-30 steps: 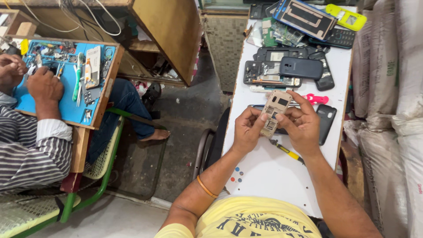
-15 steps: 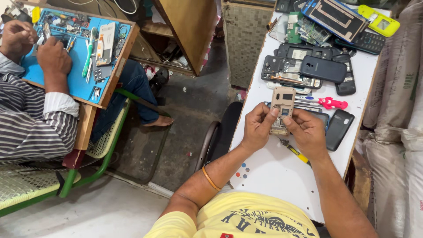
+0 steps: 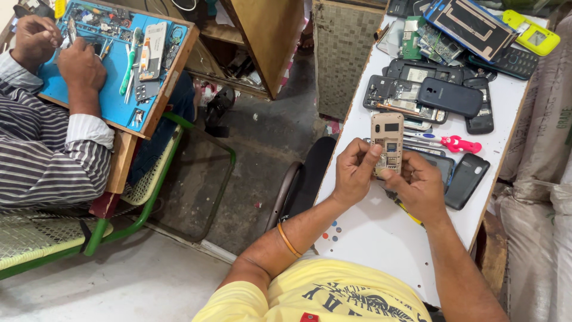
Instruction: The person assembles a feature phone by hand, fitting the internal chassis into the front keypad housing and then attaching the back cover. The person handles the phone parts and aligns them to snap the casing together.
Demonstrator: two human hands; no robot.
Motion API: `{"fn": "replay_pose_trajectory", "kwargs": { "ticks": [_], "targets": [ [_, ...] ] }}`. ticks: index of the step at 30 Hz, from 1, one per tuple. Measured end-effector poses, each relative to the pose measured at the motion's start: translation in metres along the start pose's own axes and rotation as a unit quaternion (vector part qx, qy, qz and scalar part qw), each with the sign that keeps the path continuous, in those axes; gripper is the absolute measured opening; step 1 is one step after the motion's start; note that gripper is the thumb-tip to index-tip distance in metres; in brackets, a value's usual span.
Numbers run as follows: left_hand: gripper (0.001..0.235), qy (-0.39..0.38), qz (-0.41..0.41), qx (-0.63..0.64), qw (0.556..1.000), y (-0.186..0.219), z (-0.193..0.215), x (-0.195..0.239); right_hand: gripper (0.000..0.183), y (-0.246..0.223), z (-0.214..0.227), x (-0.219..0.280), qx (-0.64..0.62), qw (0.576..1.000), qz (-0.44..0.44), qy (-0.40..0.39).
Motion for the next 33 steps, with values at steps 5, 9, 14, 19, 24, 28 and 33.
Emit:
{"fn": "replay_pose_trajectory", "kwargs": {
  "ticks": [5,9,14,19,24,28,33],
  "targets": [
    [0.029,-0.006,0.019,0.035,0.999,-0.002,-0.001,0.001,0.038,-0.012,-0.003,0.000,0.003,0.999,0.033,0.016],
    [0.027,-0.030,-0.005,0.023,0.999,0.002,-0.006,0.001,0.034,-0.022,0.008,0.004,-0.001,0.996,0.065,0.068],
    [0.030,-0.039,0.041,0.047,0.997,-0.006,-0.010,0.003,0.034,-0.032,0.017,0.007,0.011,0.990,0.100,0.101],
    [0.035,-0.013,0.036,0.053,0.998,-0.006,-0.003,-0.001,0.033,-0.030,0.022,0.009,0.011,0.988,0.110,0.107],
    [0.037,0.004,0.051,0.088,0.995,-0.008,-0.002,-0.002,0.026,-0.014,0.023,0.003,0.035,0.992,0.099,0.076],
    [0.039,-0.008,0.058,0.090,0.994,-0.008,-0.003,-0.002,0.026,0.003,0.024,-0.001,-0.008,0.997,0.036,0.068],
    [0.032,-0.070,0.057,0.057,0.994,-0.006,-0.013,0.004,0.027,-0.008,0.033,0.001,-0.108,0.987,0.080,0.084]
  ]
}}
Point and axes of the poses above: each hand's wrist, its own x-axis away from the middle knuckle, its own z-axis out of the back of the hand, y = z × x, the point moved 7 cm from there along -x, towards the middle knuckle, and after that the axes turned 10 degrees about -z, right-handed, at the moved point
